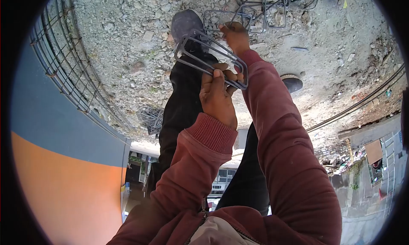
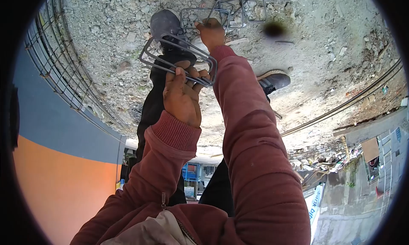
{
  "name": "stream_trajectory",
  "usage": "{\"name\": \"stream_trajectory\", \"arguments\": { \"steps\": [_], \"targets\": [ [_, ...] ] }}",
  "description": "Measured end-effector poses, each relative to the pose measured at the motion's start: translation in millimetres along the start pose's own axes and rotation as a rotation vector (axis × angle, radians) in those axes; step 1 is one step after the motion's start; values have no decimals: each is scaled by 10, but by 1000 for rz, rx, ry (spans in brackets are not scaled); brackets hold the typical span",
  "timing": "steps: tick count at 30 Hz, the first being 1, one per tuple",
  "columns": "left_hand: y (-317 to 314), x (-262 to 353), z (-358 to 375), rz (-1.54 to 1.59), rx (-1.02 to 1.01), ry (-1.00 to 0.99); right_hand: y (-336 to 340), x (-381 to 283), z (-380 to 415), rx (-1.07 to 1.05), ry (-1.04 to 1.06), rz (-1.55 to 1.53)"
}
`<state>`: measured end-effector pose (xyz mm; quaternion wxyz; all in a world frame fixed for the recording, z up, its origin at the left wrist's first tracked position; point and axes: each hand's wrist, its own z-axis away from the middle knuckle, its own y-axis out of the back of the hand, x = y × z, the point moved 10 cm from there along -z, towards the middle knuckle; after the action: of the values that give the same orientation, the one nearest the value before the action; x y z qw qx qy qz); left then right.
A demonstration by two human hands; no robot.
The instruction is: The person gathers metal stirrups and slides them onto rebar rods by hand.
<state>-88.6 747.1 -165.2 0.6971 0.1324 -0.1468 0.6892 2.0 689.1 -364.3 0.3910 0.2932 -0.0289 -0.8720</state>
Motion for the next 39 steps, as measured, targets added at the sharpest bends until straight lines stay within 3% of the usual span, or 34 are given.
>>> {"name": "stream_trajectory", "arguments": {
  "steps": [1, 4, 5, 8, 11, 15, 17, 19, 20, 21, 23, 25, 26, 29, 30, 33, 35, 38, 39],
  "targets": [
    [14, 32, -18, -8, -2, -23, 28, -157, 8, 35, 96, 155],
    [8, 76, -22, -35, -12, -76, 522, -295, 276, 185, 157, 59],
    [-19, 71, -13, -59, -18, -86, 640, -256, 374, 125, 93, -6],
    [-46, 52, -13, -50, -23, -41, 1031, -387, 683, 23, 190, -198],
    [-100, 6, 5, -47, -28, 15, 1200, -834, 1111, -57, 194, -76],
    [-245, 1, 14, -77, -174, -36, 829, -1446, 1522, -406, 433, 209],
    [-237, 94, 23, -30, -120, -76, 782, -1804, 1665, -318, 893, 268],
    [-141, 167, -32, -50, -89, -92, 1015, -1717, 1324, -120, 754, 30],
    [-116, 205, -36, -46, -56, -107, 1084, -1475, 995, 9, 521, -176],
    [-105, 208, -25, -37, -40, -101, 1006, -1299, 694, 74, 418, -182],
    [-113, 202, -22, -20, -19, -94, 412, -670, 113, -136, 11, -263],
    [-144, 212, -26, -35, -43, -91, -242, -316, -171, -266, -206, -361],
    [-126, 235, -39, -47, -50, -93, -483, -273, -274, -372, -194, -207],
    [-37, 381, -87, -130, -34, -218, -540, -215, -395, -221, -205, -466],
    [-34, 412, -97, -149, -39, -241, -449, -344, -351, -171, -73, -571],
    [-45, 338, -62, -26, 3, -138, -97, -516, 71, -242, -68, -913],
    [-65, 294, -63, 1, -12, -86, 431, -511, 255, 10, 0, -787],
    [-57, 261, -51, 3, -10, -75, 918, -694, 376, 181, 277, -459],
    [-67, 270, -47, -3, -14, -83, 882, -604, 294, 184, 247, -387]
  ]
}}
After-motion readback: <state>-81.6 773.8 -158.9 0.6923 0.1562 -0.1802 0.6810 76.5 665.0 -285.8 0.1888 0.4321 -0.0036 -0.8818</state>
